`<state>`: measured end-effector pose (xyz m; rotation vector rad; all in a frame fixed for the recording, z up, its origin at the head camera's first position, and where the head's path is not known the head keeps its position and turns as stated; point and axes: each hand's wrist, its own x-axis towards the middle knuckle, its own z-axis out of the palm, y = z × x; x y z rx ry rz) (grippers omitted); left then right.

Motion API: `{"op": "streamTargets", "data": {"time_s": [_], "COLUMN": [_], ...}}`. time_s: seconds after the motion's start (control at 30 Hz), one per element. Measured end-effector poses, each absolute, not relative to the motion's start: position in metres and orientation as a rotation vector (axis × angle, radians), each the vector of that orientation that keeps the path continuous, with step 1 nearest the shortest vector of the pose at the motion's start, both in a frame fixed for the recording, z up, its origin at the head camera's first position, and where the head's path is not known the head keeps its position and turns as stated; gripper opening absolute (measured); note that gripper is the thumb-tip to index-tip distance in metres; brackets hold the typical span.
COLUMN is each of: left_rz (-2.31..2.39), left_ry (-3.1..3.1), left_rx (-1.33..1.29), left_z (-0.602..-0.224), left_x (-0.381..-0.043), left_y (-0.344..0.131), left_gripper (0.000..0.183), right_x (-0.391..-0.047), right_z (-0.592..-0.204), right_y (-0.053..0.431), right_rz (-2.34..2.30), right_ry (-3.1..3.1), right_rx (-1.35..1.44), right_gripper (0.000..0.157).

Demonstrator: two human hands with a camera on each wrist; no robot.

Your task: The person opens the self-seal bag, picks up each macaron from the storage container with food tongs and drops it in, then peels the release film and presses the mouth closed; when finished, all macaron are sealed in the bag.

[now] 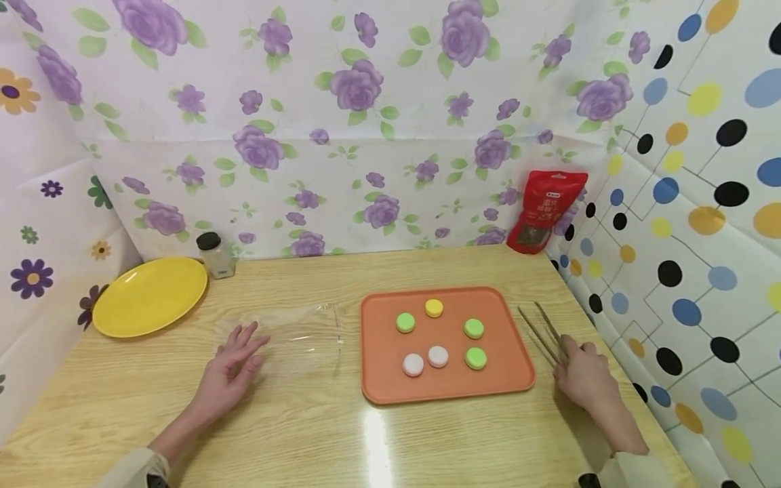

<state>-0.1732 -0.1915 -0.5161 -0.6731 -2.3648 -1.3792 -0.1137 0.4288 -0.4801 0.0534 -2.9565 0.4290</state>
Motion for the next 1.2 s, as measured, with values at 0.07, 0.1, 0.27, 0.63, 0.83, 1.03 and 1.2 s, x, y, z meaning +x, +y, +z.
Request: {"op": "streamTargets", "data": {"time_s": [0.07, 0.1, 0.27, 0.63, 0.83, 1.03, 1.2], "left_rz": [-1.379, -1.380, -1.386, -1.394, -1.392, -1.398, -1.396], "left_ry": [-2.359, -2.356, -2.347, -2.356, -2.380, -2.379, -2.383], "left_rx": [-0.675, -0.676, -0.681, -0.679, -0.679, -0.681, -0.678], "left_z": [-0.515, -0.514, -0.514, -0.517, -0.518, -0.519, -0.517], "left_x": [-0.173, -0.173, -0.173, -0.173, -0.174, -0.174, -0.173], "left_y": [-0.190, -0.190, -0.191, -0.191, -0.193, -0.193, -0.193], "left_gripper": [0.032, 0.032, 0.033, 0.033, 0.033, 0.032, 0.032], "right_x": [-0.112, -0.111, -0.112, -0.117, -0.124, -0.130, -0.134], "right_z": [-0.479, -0.478, -0.472, -0.462, -0.460, -0.465, -0.468], "right_y": [0.428, 0.427, 0.419, 0.406, 0.401, 0.401, 0.401], "right_rz": [0.394, 0.373, 0.325, 0.329, 0.265, 0.280, 0.301], "right_ry": [-2.861, -2.815, -2.744, -2.984, -3.013, -3.013, -3.004], "right_rx": [0.171, 0.232, 0.417, 0.343, 0.332, 0.348, 0.357], "right_gripper": [0.050, 0.051, 0.053, 0.052, 0.051, 0.052, 0.053]}}
